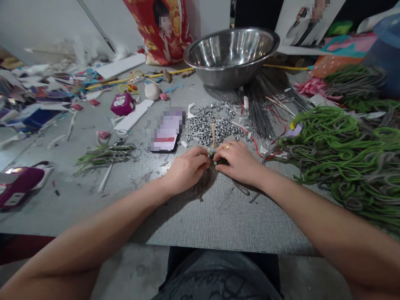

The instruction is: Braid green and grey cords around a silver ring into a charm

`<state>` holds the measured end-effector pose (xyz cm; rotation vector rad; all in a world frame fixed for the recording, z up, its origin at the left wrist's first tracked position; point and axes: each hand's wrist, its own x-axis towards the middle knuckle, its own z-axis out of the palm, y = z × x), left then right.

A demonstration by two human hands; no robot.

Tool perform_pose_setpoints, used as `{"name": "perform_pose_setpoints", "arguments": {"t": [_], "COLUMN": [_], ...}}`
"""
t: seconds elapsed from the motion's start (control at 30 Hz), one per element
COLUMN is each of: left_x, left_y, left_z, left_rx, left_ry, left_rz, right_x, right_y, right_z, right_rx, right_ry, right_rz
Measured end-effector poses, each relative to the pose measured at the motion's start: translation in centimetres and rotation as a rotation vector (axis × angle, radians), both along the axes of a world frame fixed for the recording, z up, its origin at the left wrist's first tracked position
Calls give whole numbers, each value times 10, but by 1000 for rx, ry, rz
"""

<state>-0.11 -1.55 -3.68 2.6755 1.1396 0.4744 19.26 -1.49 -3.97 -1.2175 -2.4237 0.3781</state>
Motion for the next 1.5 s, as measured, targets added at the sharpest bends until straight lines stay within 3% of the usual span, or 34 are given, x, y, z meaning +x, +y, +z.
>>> {"name": "perform_pose_setpoints", "arguments": {"t": [0.5,0.7,1.2,1.5], "left_x": [3,3,5,4], "left_y": [-1,-1,-2,-4], "left_z": [-4,-3,-2,-1], "left_rx": [-27,-40,-32,-29], "left_ry": [-10,-2,23,27], "left_rz": [24,32,36,24], "right_x": [0,2,-2,-6], "right_y": [0,1,-4,-4], "right_z": [4,8,4,-4], "right_rx": [-26,-5,37,92], "right_ry": [117,41,-12,66], "right_rz": [21,57,74,50]}}
